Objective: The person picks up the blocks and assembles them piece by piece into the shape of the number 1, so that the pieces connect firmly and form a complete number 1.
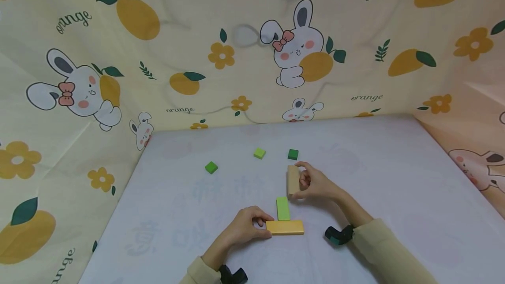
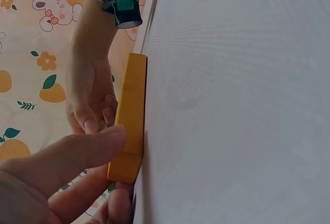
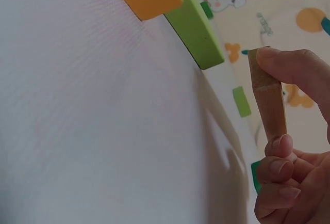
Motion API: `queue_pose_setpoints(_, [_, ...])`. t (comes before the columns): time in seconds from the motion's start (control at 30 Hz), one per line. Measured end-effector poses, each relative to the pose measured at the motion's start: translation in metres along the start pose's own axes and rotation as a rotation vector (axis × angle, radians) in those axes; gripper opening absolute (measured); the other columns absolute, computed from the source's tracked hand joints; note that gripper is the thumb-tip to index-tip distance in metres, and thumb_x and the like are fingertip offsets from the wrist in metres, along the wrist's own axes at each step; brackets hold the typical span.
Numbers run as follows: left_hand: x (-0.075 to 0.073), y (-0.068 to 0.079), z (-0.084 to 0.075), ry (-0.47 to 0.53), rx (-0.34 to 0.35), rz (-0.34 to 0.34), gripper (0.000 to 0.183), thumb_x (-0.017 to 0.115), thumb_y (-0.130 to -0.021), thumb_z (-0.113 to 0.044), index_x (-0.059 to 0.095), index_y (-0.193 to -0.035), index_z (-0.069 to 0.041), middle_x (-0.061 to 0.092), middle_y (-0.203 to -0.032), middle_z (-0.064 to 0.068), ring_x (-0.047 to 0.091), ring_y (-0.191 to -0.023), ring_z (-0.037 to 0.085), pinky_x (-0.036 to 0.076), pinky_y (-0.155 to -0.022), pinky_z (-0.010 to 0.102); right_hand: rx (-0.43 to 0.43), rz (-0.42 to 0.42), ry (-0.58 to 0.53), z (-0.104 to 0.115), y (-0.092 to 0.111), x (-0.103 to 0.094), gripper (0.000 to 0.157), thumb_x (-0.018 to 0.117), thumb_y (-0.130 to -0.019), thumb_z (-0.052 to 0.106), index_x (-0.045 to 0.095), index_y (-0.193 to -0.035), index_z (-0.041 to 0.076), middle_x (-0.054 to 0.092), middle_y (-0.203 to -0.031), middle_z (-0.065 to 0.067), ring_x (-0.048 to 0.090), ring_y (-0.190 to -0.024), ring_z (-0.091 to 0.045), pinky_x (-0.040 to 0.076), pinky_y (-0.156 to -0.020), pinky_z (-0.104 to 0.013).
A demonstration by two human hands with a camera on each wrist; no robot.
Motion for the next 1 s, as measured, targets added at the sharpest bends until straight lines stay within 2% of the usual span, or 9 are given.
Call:
queue_pose_setpoints(0.6, [0.000,0.000,0.001,-0.012,-0.001,-0.005,0.029,0.082,-0.072,-0.008,0.074,-0.100,-0.005,0.064,-0.086,0.004,0.049,-0.075,0.004,0.039,-0.067,0.015,0.013,0.053,-0.056,0.003,-0.020,0.019,0.091,0.085,-0.069,0.021,0.032,-0.139,-0.005,0.048,-0.073,0.001,0.043,-0.065,-0.006,0.036,-0.062,-0.019])
queue_pose_setpoints(1.0, [0.000,-0.002,0.002,-0.021,0.013,-0.001,0.030,0.082,-0.072,-0.008,0.075,-0.101,-0.005,0.064,-0.085,0.006,0.048,-0.073,0.001,0.039,-0.068,0.015,0.010,0.072,-0.034,0.005,-0.026,0.024,0.088,0.084,-0.070,0.021,0.034,-0.137,-0.005,0.049,-0.072,0.000,0.043,-0.065,-0.007,0.037,-0.062,-0.019])
Point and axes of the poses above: each hand's wrist, its own y-axis away from the middle knuckle, its own x-axis out of the palm, z = x × y, the point moved 8 cm from there along -y, towards the middle knuckle
